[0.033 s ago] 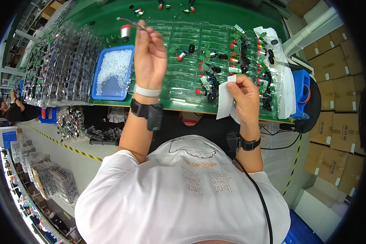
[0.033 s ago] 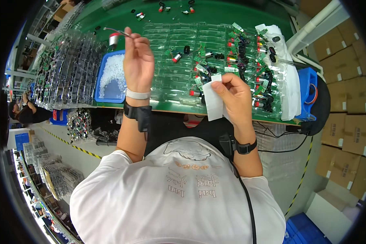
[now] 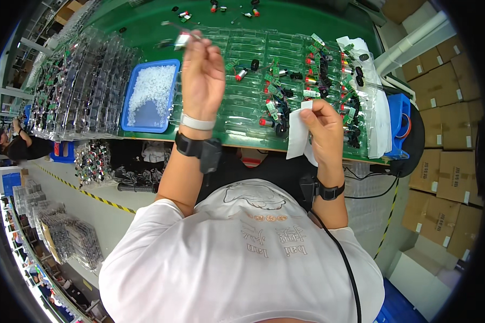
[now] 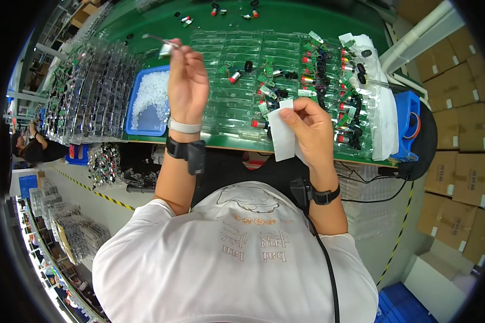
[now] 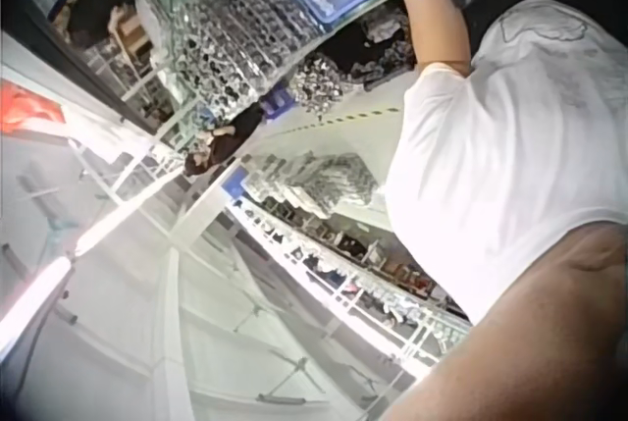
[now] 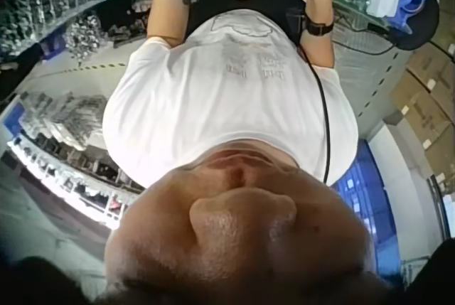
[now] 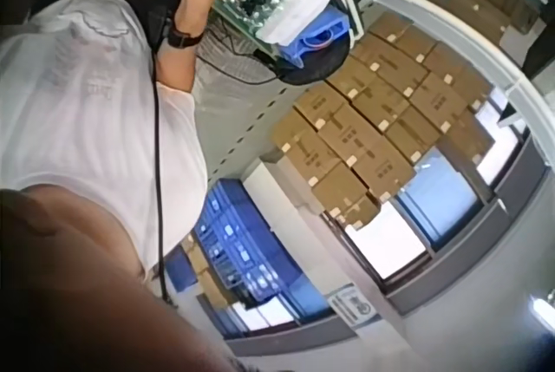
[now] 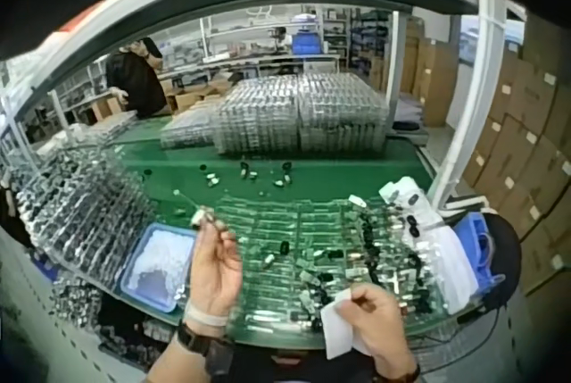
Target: Wiping and cleaning small valve components with a cloth at a factory workbench.
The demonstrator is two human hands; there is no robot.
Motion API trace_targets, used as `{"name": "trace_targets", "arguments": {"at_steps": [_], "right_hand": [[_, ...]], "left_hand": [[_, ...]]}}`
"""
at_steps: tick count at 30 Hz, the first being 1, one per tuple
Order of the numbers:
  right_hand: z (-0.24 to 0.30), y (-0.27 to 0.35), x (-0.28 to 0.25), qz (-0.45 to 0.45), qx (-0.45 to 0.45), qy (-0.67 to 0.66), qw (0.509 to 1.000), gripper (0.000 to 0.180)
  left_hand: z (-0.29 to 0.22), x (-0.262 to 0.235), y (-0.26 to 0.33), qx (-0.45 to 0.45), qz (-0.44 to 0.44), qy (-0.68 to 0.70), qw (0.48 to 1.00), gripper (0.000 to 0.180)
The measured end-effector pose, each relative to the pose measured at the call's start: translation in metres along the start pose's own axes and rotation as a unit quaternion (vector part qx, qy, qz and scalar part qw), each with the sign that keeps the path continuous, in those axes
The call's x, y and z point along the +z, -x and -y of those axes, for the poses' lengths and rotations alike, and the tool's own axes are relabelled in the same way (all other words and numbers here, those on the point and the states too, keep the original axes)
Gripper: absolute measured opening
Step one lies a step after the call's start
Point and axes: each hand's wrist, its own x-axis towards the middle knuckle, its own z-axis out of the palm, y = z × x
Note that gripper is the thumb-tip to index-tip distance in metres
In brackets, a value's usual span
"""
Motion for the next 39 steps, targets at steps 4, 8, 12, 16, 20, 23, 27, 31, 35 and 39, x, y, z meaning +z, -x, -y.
{"name": "trace_targets", "arguments": {"at_steps": [4, 8, 12, 16, 20, 23, 27, 31, 35, 39], "right_hand": [[0.009, -0.006, 0.013, 0.013, -0.026, 0.012, 0.999, 0.011], [0.035, -0.025, 0.027, 0.091, -0.095, 0.052, 0.990, 0.011], [0.050, -0.031, 0.041, 0.170, -0.030, 0.042, 0.984, 0.011], [0.038, -0.023, 0.038, 0.135, -0.018, -0.004, 0.991, 0.010], [0.017, -0.010, 0.042, 0.100, -0.043, -0.049, 0.993, 0.008], [0.012, -0.007, 0.046, 0.080, -0.049, -0.060, 0.994, 0.007], [0.010, -0.005, 0.048, 0.048, -0.041, -0.057, 0.996, 0.006], [0.008, -0.007, 0.049, 0.037, -0.029, -0.076, 0.996, 0.006], [0.011, -0.007, 0.051, 0.035, -0.001, -0.084, 0.996, 0.008], [0.016, -0.009, 0.047, 0.050, 0.055, -0.061, 0.995, 0.012]], "left_hand": [[0.021, -0.004, 0.032, -0.083, -0.030, -0.142, 0.986, 0.014], [0.035, 0.013, 0.063, -0.170, -0.038, -0.300, 0.938, 0.016], [0.041, 0.018, 0.077, -0.204, -0.021, -0.357, 0.911, 0.020], [0.039, 0.031, 0.078, -0.138, -0.058, -0.352, 0.924, 0.024], [0.044, 0.033, 0.084, -0.007, -0.046, -0.512, 0.858, 0.026], [0.050, 0.034, 0.089, 0.027, -0.031, -0.515, 0.856, 0.027], [0.055, 0.033, 0.091, 0.062, -0.017, -0.523, 0.850, 0.027], [0.057, 0.029, 0.091, 0.088, 0.002, -0.536, 0.840, 0.031], [0.055, 0.023, 0.091, 0.133, 0.044, -0.602, 0.786, 0.033], [0.049, 0.018, 0.084, 0.212, 0.111, -0.659, 0.713, 0.035]]}}
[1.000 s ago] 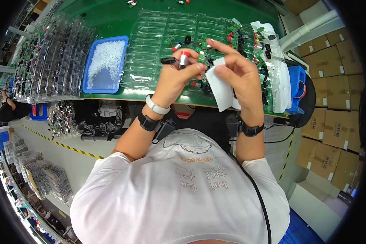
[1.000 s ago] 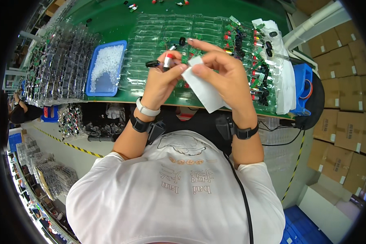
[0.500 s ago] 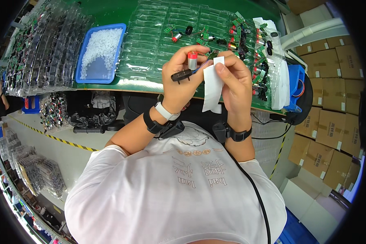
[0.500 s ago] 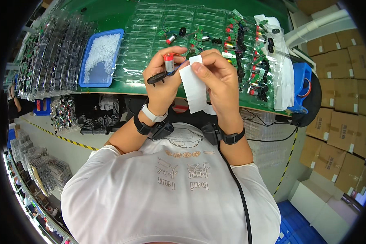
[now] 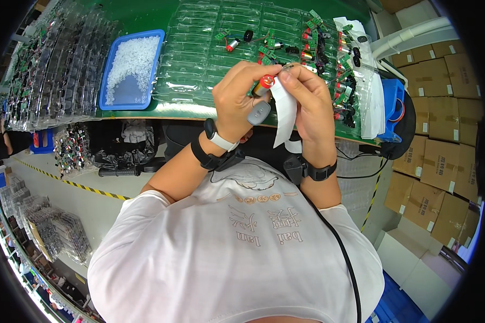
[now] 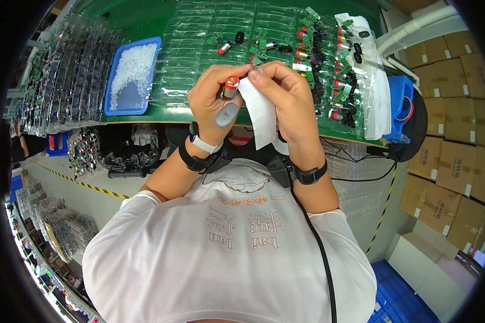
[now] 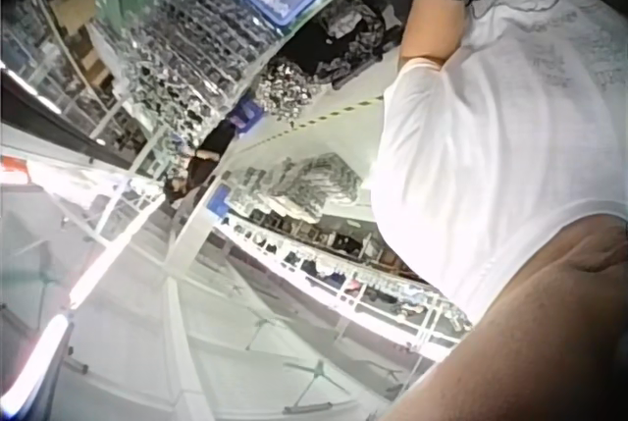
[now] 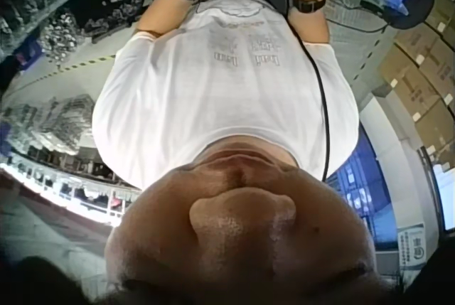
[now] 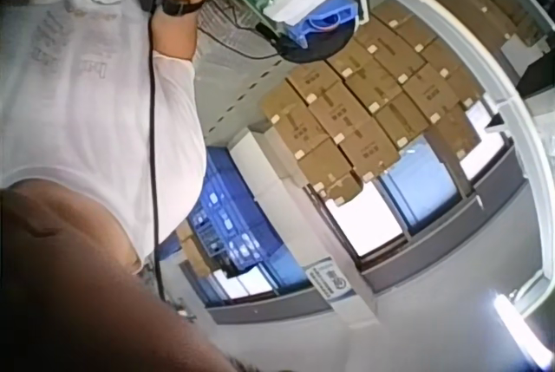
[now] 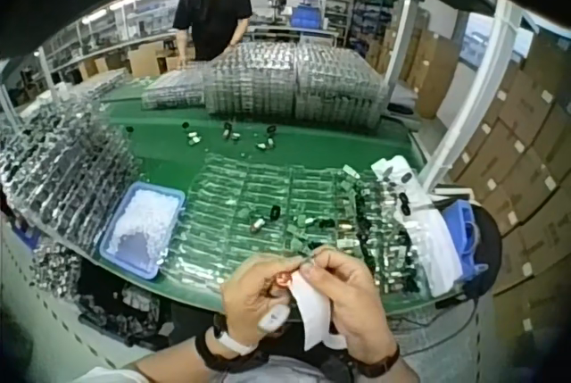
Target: Wiping and cleaning small valve components with a cloth at a factory workbench.
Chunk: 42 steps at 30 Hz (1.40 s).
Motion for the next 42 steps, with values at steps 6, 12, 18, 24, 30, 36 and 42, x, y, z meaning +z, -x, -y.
{"name": "trace_targets", "arguments": {"at_steps": [6, 12, 18, 24, 30, 36, 42], "right_hand": [[0.005, -0.001, 0.005, 0.043, 0.114, 0.049, 0.991, 0.020], [-0.010, 0.011, -0.009, 0.022, -0.062, 0.029, 0.997, 0.022], [-0.018, 0.000, -0.014, 0.018, -0.383, 0.194, 0.903, 0.021], [-0.024, 0.011, -0.034, 0.050, -0.248, -0.059, 0.966, 0.025], [-0.028, 0.009, -0.051, 0.015, -0.103, -0.047, 0.993, 0.028], [-0.029, 0.020, -0.050, -0.001, -0.064, 0.026, 0.998, 0.025], [-0.039, 0.017, -0.051, 0.049, -0.020, 0.041, 0.998, 0.026]], "left_hand": [[0.005, -0.002, -0.013, 0.053, 0.015, 0.010, 0.998, 0.024], [0.007, -0.005, -0.012, -0.468, -0.016, 0.581, 0.665, 0.013], [-0.011, 0.002, 0.004, -0.562, 0.034, 0.610, 0.558, 0.015], [-0.014, -0.035, -0.017, -0.539, 0.395, 0.376, 0.642, 0.027], [0.059, -0.108, -0.082, -0.204, 0.258, -0.241, 0.913, 0.028], [0.073, -0.191, -0.121, -0.339, 0.164, -0.310, 0.873, 0.021], [0.099, -0.261, -0.048, -0.256, 0.195, -0.445, 0.835, 0.018]]}}
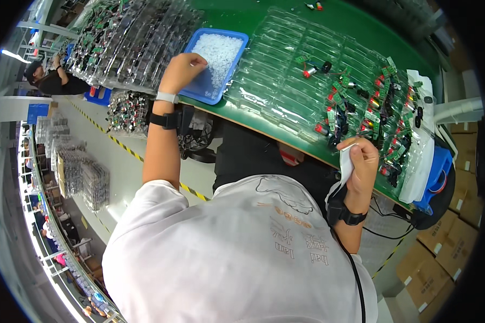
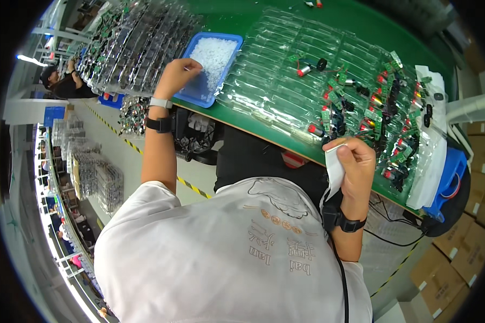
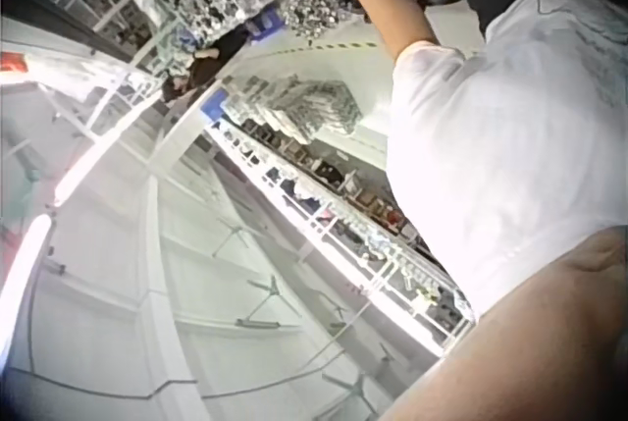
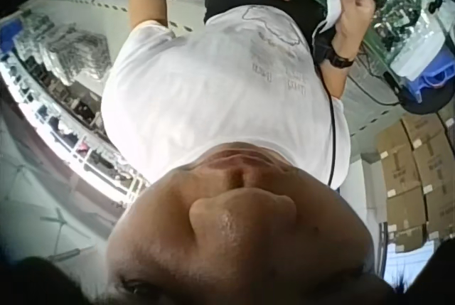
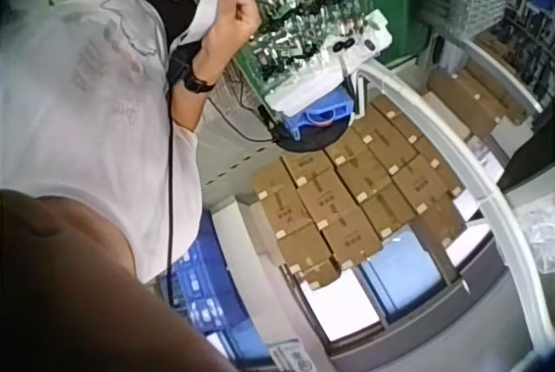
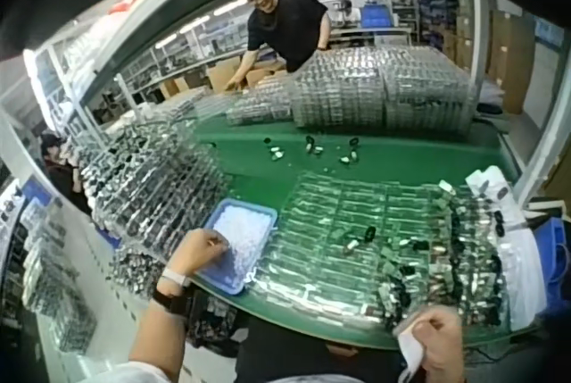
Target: Wiping and cleaning small valve components with a cloth at a factory workbench.
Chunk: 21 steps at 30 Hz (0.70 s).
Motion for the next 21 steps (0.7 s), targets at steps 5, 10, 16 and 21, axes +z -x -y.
{"name": "trace_targets", "arguments": {"at_steps": [5, 10, 16, 21], "right_hand": [[-0.002, -0.004, 0.008, 0.011, 0.011, 0.001, 1.000, 0.026], [-0.002, -0.003, 0.014, 0.017, 0.013, 0.008, 1.000, 0.026], [0.001, 0.001, 0.020, 0.008, 0.018, 0.011, 1.000, 0.025], [0.006, -0.001, 0.023, 0.033, 0.042, -0.004, 0.999, 0.020]], "left_hand": [[-0.006, 0.014, 0.020, -0.028, -0.047, 0.018, 0.998, 0.019], [-0.009, 0.029, 0.022, -0.073, -0.070, 0.005, 0.995, 0.022], [0.004, 0.036, 0.013, -0.079, -0.062, 0.010, 0.995, 0.022], [0.000, 0.014, 0.017, -0.129, -0.071, 0.121, 0.982, 0.018]]}}
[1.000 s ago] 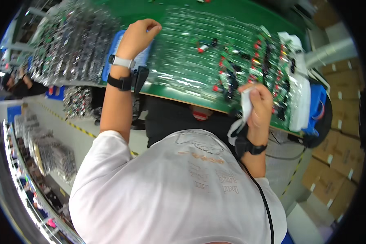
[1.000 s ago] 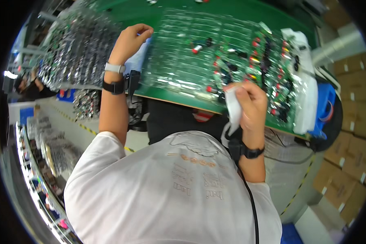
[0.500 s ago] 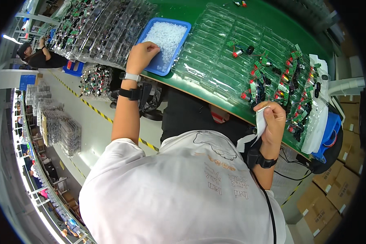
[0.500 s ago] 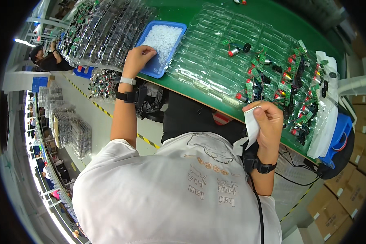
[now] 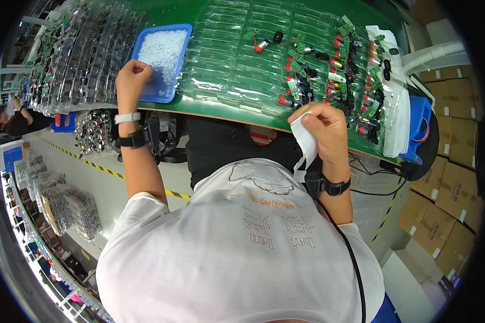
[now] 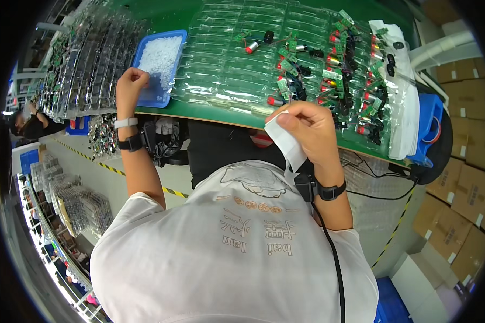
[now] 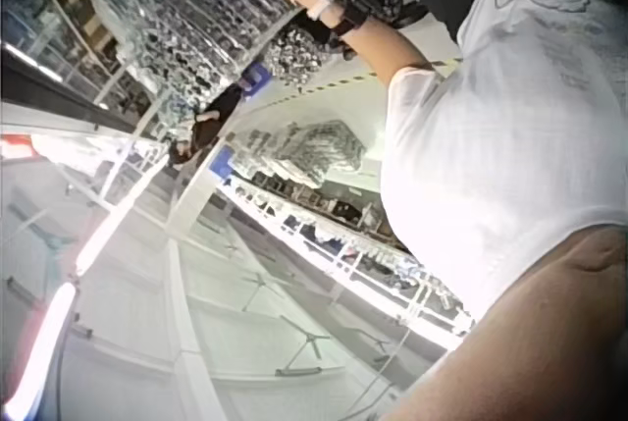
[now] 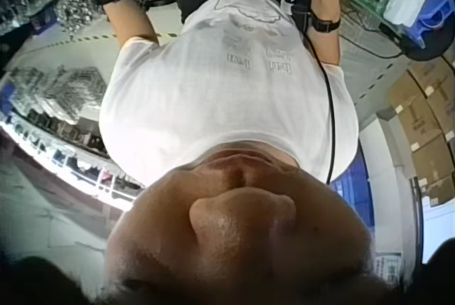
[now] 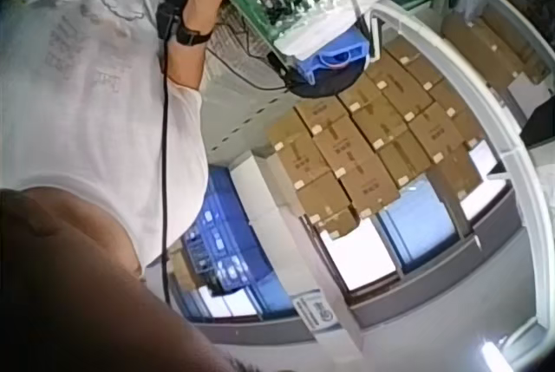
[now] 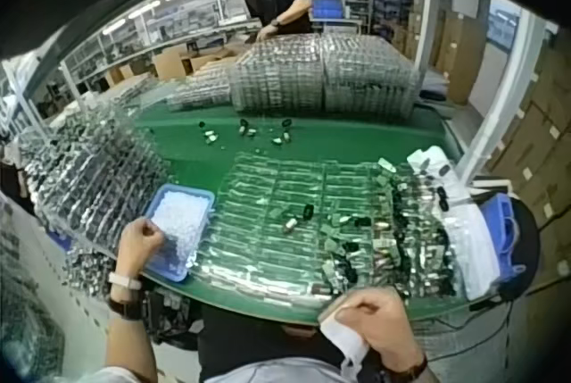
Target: Wiping and cleaning small valve components with a cloth at a factory workbench.
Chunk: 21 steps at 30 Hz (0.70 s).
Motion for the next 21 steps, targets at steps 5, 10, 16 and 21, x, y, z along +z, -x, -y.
{"name": "trace_targets", "arguments": {"at_steps": [5, 10, 16, 21], "right_hand": [[0.009, -0.005, 0.008, 0.064, -0.001, -0.006, 0.998, 0.014], [0.011, -0.015, 0.022, 0.163, -0.017, 0.028, 0.986, 0.011], [0.008, -0.015, 0.017, 0.141, 0.037, 0.114, 0.983, 0.010], [0.008, -0.012, 0.016, 0.124, 0.047, 0.131, 0.982, 0.012]], "left_hand": [[-0.095, 0.022, 0.057, -0.050, 0.212, 0.388, 0.895, 0.021], [-0.139, 0.082, 0.108, -0.126, 0.417, 0.515, 0.738, 0.021], [-0.152, 0.097, 0.119, -0.115, 0.445, 0.585, 0.669, 0.023], [-0.158, 0.094, 0.116, -0.113, 0.452, 0.571, 0.676, 0.026]]}}
